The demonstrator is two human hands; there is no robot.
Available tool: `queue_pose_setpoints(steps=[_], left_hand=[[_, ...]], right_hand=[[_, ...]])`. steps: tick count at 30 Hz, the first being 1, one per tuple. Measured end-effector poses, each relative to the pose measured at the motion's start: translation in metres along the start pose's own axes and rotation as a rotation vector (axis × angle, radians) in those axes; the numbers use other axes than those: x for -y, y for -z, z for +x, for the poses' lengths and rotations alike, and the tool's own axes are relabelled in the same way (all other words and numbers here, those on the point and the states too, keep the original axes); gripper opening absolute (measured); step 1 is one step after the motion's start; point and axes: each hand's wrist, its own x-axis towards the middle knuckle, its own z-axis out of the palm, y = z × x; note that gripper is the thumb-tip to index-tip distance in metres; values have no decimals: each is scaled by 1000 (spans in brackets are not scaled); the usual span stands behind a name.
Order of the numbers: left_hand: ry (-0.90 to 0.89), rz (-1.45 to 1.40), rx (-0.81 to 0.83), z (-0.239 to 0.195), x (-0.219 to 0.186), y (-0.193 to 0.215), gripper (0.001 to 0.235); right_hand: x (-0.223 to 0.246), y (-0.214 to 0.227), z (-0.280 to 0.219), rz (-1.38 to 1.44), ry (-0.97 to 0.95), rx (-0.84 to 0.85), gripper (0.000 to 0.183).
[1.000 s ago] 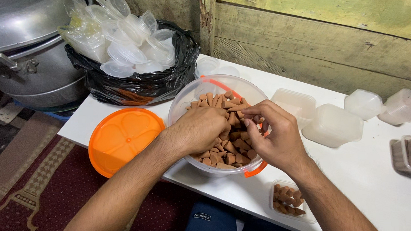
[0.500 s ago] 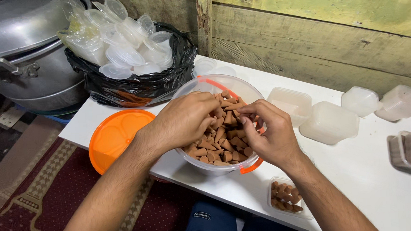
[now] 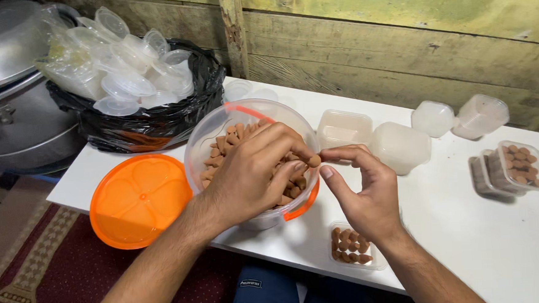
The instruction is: The person picks cone-shaped brown objects from a large transparent container and places them one by one into a small clear plastic container. The person repeats this process, filling the small container with the objects.
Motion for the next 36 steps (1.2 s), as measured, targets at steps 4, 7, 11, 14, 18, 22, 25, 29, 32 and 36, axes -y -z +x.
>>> queue_pose_setpoints(steps=[4, 7, 11, 14, 18, 22, 25, 29, 32, 36], left_hand=[[-65, -21, -77, 11, -27, -22, 14], [-70, 6, -99, 15, -35, -41, 13], [-74, 16, -116, 15, -42, -66, 13], [-60, -17, -116, 13, -45, -85, 12], [-28, -58, -81, 5, -45, -111, 12], [-16, -88, -50, -4, -39, -134, 12], [-2, -129, -12, -11, -34, -146, 11], [81, -106, 171, -20, -24, -148, 35], [109, -119, 350, -28, -20, -143, 61], [157, -116, 658, -37, -15, -144, 98]], right_hand=[[-2, 29, -13, 113, -156, -32, 19], [1, 47, -22, 234, -263, -72, 22], [11, 65, -34, 324, -318, -157, 19], [7, 82, -44, 272, -301, -145, 17], [-7, 101, -61, 180, -287, -102, 15], [-10, 116, -72, 96, -278, -81, 13], [-11, 124, -80, -10, -250, -71, 13], [-15, 127, -93, -405, -136, 41, 12], [-21, 123, -105, -594, -77, 154, 9], [-32, 114, -117, -765, -56, 337, 9]])
